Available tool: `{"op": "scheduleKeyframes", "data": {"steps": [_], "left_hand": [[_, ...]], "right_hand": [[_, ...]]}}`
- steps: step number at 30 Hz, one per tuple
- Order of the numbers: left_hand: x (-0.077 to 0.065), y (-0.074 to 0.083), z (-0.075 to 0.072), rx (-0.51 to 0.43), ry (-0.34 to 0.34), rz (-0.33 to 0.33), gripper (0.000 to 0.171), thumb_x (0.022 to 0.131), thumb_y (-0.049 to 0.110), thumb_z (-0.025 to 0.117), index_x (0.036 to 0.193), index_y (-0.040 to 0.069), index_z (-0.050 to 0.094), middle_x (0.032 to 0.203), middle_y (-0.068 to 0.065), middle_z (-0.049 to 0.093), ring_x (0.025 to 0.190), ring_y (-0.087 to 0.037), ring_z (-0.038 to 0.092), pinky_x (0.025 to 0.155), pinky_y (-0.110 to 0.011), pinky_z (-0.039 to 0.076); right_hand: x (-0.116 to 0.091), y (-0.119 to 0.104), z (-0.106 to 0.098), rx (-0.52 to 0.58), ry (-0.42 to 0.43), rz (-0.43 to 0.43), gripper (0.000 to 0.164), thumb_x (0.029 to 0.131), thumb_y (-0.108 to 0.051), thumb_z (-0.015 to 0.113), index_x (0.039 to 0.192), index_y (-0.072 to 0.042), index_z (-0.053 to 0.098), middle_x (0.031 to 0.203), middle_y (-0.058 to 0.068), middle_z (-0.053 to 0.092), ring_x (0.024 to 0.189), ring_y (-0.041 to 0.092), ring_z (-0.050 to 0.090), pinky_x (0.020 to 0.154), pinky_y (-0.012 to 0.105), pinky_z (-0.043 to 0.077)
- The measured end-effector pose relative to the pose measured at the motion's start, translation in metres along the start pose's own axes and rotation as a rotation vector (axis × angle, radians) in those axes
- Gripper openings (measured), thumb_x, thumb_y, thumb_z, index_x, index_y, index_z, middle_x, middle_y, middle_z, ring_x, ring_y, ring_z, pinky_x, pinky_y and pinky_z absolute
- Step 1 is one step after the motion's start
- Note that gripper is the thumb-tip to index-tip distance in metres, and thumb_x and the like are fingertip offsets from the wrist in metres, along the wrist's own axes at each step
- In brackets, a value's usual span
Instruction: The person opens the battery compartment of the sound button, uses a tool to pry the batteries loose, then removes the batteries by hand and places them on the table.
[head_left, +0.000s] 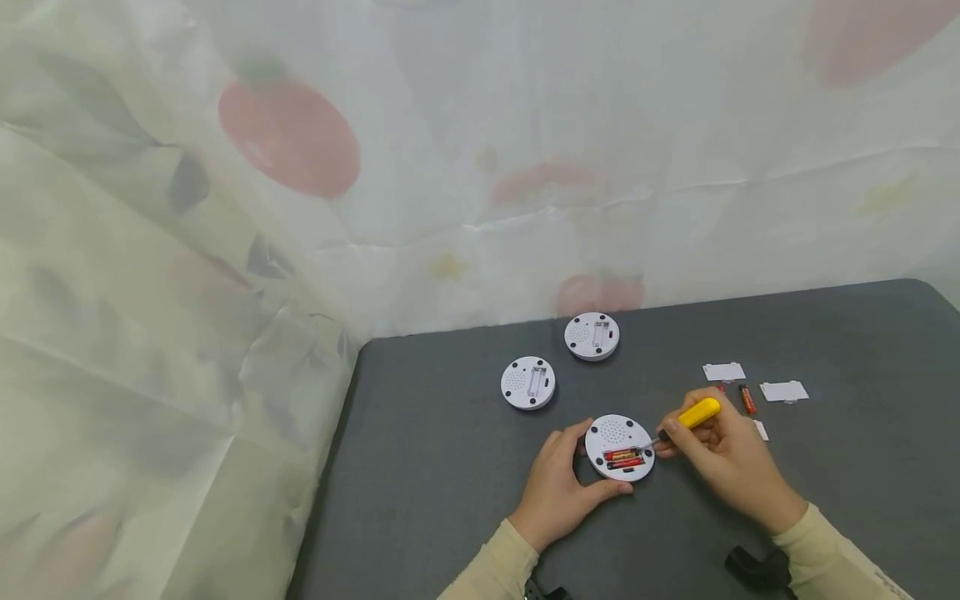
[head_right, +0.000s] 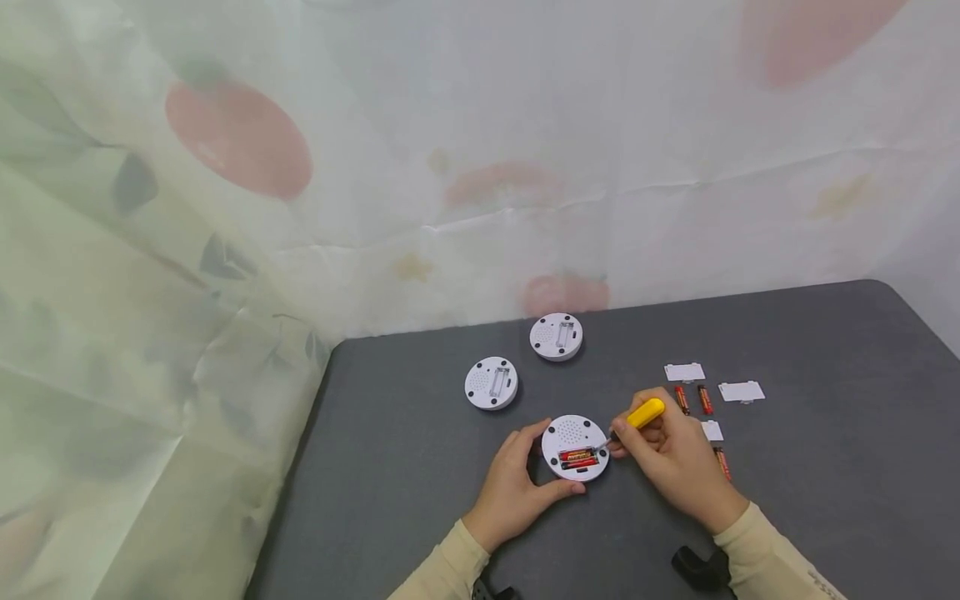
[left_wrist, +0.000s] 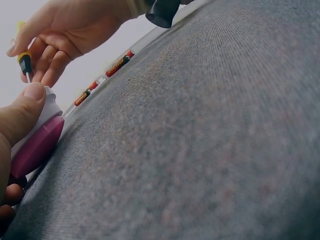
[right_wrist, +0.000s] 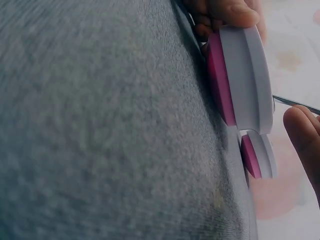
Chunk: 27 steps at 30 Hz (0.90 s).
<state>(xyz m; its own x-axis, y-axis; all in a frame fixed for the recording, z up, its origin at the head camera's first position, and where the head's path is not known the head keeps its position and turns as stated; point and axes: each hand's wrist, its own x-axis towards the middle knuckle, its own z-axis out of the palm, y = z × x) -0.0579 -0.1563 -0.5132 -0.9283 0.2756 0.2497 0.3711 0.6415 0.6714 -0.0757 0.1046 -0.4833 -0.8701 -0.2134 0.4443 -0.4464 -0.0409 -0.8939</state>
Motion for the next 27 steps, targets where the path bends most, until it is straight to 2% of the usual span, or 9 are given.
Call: {"op": "scheduleKeyframes", "data": {"steps": [5, 8, 12, 16, 21, 27], "left_hand": [[0.001, 0.000, 0.001, 0.008, 0.011, -0.002, 0.095, 0.076, 0.052, 0.099, 0.152, 0.013, 0.059, 0.118, 0.006, 0.065, 0.104, -0.003, 0.059, 0.092, -0.023, 0.052], [0.001, -0.001, 0.002, 0.005, 0.017, 0.000, 0.095, 0.076, 0.052, 0.099, 0.152, 0.012, 0.059, 0.116, 0.006, 0.065, 0.102, -0.003, 0.058, 0.090, -0.021, 0.051], [0.000, -0.002, 0.001, -0.002, 0.025, 0.011, 0.095, 0.077, 0.050, 0.099, 0.153, 0.010, 0.058, 0.116, 0.005, 0.066, 0.103, -0.004, 0.059, 0.091, -0.023, 0.052], [-0.001, -0.003, 0.001, -0.006, 0.015, 0.015, 0.095, 0.079, 0.048, 0.098, 0.155, 0.009, 0.056, 0.120, 0.003, 0.067, 0.108, -0.006, 0.060, 0.095, -0.027, 0.053], [-0.001, -0.004, 0.000, -0.009, -0.003, 0.007, 0.095, 0.082, 0.050, 0.096, 0.157, 0.009, 0.055, 0.125, 0.001, 0.067, 0.110, -0.007, 0.060, 0.097, -0.029, 0.053], [-0.001, -0.003, -0.001, -0.010, -0.026, -0.021, 0.096, 0.082, 0.051, 0.095, 0.158, 0.010, 0.053, 0.126, 0.002, 0.066, 0.110, -0.006, 0.058, 0.096, -0.029, 0.053]], "right_hand": [[0.000, 0.005, -0.002, 0.105, -0.005, 0.028, 0.027, 0.100, 0.025, 0.058, 0.120, 0.016, 0.043, 0.103, 0.025, 0.063, 0.090, 0.029, 0.080, 0.068, 0.045, 0.064], [-0.001, 0.008, -0.005, 0.146, -0.007, 0.075, 0.024, 0.103, 0.022, 0.055, 0.119, 0.012, 0.040, 0.104, 0.025, 0.059, 0.094, 0.031, 0.080, 0.071, 0.049, 0.064], [-0.001, 0.011, -0.005, 0.211, -0.007, 0.105, 0.019, 0.107, 0.018, 0.051, 0.118, 0.011, 0.037, 0.106, 0.029, 0.060, 0.094, 0.036, 0.080, 0.073, 0.053, 0.063], [-0.003, 0.015, -0.006, 0.309, 0.010, 0.149, 0.017, 0.111, 0.013, 0.047, 0.118, 0.014, 0.031, 0.107, 0.029, 0.064, 0.091, 0.041, 0.080, 0.074, 0.054, 0.062], [-0.004, 0.020, -0.008, 0.428, 0.036, 0.226, 0.009, 0.115, 0.006, 0.042, 0.119, 0.005, 0.034, 0.110, 0.034, 0.065, 0.092, 0.044, 0.079, 0.078, 0.056, 0.062], [-0.001, 0.021, -0.010, 0.458, 0.045, 0.236, 0.008, 0.116, 0.003, 0.043, 0.118, -0.001, 0.036, 0.109, 0.031, 0.067, 0.093, 0.042, 0.080, 0.079, 0.056, 0.062]]}}
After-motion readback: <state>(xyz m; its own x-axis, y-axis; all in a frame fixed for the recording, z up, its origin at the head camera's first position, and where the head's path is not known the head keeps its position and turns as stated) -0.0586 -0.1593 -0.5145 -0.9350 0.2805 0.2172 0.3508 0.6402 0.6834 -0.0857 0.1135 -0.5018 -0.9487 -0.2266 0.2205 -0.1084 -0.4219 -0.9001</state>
